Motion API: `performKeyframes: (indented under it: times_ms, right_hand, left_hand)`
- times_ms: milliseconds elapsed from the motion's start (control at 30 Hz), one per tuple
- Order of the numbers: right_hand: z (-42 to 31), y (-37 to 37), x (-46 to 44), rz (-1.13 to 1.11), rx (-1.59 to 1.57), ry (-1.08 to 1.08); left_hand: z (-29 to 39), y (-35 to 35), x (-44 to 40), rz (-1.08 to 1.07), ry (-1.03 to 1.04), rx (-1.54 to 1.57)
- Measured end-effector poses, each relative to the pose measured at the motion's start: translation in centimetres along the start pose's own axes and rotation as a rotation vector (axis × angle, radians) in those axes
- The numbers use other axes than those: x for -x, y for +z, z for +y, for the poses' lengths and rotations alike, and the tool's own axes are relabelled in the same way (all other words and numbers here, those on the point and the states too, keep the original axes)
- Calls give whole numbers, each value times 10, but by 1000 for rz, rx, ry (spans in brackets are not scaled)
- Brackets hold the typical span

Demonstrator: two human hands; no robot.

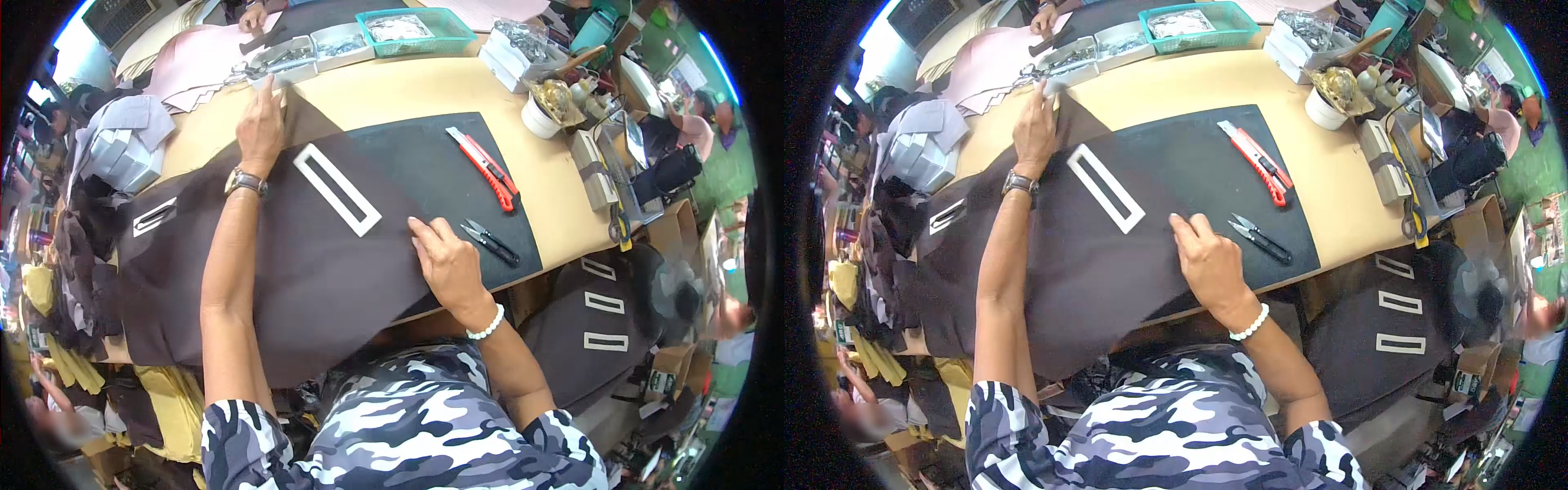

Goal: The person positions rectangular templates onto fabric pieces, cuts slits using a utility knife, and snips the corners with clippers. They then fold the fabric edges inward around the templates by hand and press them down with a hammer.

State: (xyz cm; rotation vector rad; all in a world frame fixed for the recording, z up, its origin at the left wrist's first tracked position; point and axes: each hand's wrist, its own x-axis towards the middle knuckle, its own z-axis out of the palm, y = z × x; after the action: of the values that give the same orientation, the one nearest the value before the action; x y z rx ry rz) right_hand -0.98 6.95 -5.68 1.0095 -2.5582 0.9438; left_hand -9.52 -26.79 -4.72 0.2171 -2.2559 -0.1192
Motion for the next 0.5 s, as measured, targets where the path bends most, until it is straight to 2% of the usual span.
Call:
performKeyframes:
  times_ms: [100,167,233,300,333,367,433,500]
  right_hand:
    - [10,2,7,32,31,3]
    - [11,5,8,46,57,-5]
    - [10,3,8,37,69,36]
    - [16,-10,7,160,187,-1]
    - [20,-18,6,223,245,-24]
    - [23,-27,11,226,230,83]
    - [38,-44,23,216,353,169]
    - [52,-53,39,144,320,278]
  left_hand:
    - [39,-21,-10,58,17,71]
    - [78,-59,10,-194,55,218]
    - [114,-91,54,-445,218,302]
    - [145,-120,100,-760,319,370]
    - [155,-127,121,-837,298,387]
    - [162,-129,138,-914,276,405]
    - [170,-130,158,-899,239,361]
    - [180,-129,164,-882,209,340]
